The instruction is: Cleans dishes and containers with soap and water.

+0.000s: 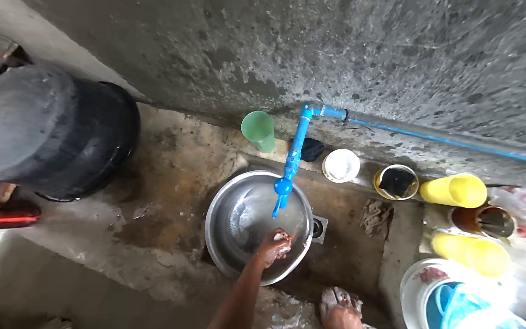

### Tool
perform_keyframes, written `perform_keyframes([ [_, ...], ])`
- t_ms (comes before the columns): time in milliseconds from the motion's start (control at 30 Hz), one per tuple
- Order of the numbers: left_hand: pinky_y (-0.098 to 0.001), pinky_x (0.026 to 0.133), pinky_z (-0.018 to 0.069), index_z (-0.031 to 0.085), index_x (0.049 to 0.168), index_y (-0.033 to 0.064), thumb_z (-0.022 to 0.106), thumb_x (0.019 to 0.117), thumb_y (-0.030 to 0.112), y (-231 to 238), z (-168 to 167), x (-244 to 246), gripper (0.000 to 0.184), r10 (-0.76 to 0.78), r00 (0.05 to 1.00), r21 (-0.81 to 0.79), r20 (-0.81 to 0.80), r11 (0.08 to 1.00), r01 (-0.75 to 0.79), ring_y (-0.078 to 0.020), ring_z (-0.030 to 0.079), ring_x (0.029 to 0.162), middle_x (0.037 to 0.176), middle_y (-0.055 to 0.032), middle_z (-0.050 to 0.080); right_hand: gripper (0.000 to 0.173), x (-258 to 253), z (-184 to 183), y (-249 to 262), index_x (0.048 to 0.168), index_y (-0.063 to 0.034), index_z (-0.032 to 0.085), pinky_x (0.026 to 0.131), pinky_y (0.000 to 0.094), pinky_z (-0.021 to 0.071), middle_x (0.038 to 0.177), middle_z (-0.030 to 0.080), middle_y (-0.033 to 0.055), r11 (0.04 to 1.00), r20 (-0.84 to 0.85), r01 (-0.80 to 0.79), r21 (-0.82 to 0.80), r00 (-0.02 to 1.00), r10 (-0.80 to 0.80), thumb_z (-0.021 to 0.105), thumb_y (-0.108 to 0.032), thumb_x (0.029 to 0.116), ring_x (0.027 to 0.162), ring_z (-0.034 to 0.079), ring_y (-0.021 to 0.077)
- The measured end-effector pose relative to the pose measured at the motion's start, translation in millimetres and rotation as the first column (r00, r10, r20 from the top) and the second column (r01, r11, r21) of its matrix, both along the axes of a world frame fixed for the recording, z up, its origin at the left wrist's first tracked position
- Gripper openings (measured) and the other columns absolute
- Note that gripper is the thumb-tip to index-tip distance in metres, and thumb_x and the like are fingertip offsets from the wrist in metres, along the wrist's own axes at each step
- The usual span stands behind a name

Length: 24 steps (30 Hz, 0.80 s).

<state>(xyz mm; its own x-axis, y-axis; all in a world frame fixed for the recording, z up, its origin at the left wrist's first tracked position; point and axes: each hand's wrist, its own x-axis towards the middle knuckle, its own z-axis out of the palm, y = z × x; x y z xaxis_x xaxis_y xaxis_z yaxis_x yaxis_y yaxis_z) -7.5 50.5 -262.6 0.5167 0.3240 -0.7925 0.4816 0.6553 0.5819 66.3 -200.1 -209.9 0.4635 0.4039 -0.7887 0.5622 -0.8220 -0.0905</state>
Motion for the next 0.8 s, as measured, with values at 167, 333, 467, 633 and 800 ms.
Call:
perform_keyframes([
  [167, -0.0263, 0.053, 0.0531, 0.053, 0.113, 0.0069, 0.057, 0.0956, 0.0, 19, 21, -8, 0.019, 0.249, 0.968, 0.022, 0.014, 0.968, -0.249, -0.0137, 0.063, 0.065, 0.086, -0.0057, 0.065, 0.062, 3, 1, 1, 0.14, -0.0006, 0.061, 0.112, 0.0605, 0.039, 0.143, 0.058, 0.0249, 0.998, -0.065, 0.0, -0.056, 0.998, -0.004, 0.042, -0.047, 0.1026, 0.138, 0.051, 0.042],
  [333, -0.0265, 0.052, 0.0544, 0.054, 0.113, 0.0077, 0.058, 0.094, 0.001, 24, 53, -5, 0.02, 0.286, 0.957, 0.025, 0.04, 0.958, -0.287, -0.0144, 0.065, 0.065, 0.086, -0.006, 0.065, 0.044, 29, 2, 13, 0.124, 0.0002, 0.069, 0.099, 0.0617, 0.0504, 0.118, 0.071, 0.0243, 0.868, -0.211, 0.479, 0.132, 0.869, -0.448, 0.061, -0.037, 0.1013, 0.114, 0.067, 0.0413],
  [467, -0.0273, 0.053, 0.0555, 0.054, 0.112, 0.0085, 0.057, 0.0922, 0.0, 16, 78, 7, 0.022, 0.291, 0.954, -0.007, 0.077, 0.957, -0.291, -0.015, 0.067, 0.07, 0.089, -0.0059, 0.066, 0.027, 83, 46, 75, 0.112, 0.0089, 0.066, 0.079, 0.0411, 0.0592, 0.094, 0.07, 0.0168, 0.26, -0.537, 0.835, 0.485, 0.519, -0.665, 0.068, -0.014, 0.0976, 0.083, 0.069, 0.0214],
  [633, -0.0248, 0.051, 0.055, 0.053, 0.11, 0.011, 0.057, 0.0872, 0.002, 1, 94, 12, 0.024, 0.36, 0.905, -0.128, 0.226, 0.932, -0.339, -0.0135, 0.068, 0.069, 0.092, -0.005, 0.068, 0.017, 173, 126, 178, 0.096, 0.004, 0.062, 0.062, 0.0228, 0.0492, 0.075, 0.056, -0.0007, 0.077, -0.548, 0.671, 0.738, 0.662, -0.511, 0.058, -0.012, 0.1007, 0.063, 0.053, 0.0027],
  [800, -0.0244, 0.05, 0.0542, 0.055, 0.102, 0.0132, 0.071, 0.0816, 0.006, -4, 118, 1, 0.027, 0.417, 0.799, -0.287, 0.433, 0.904, -0.316, -0.0152, 0.069, 0.068, 0.094, -0.0085, 0.07, 0.047, 219, 114, 215, 0.139, -0.0055, 0.061, 0.108, 0.0469, 0.0477, 0.144, 0.054, 0.0209, 0.354, -0.349, 0.49, 0.797, 0.851, -0.393, 0.068, -0.029, 0.0981, 0.13, 0.055, 0.031],
])
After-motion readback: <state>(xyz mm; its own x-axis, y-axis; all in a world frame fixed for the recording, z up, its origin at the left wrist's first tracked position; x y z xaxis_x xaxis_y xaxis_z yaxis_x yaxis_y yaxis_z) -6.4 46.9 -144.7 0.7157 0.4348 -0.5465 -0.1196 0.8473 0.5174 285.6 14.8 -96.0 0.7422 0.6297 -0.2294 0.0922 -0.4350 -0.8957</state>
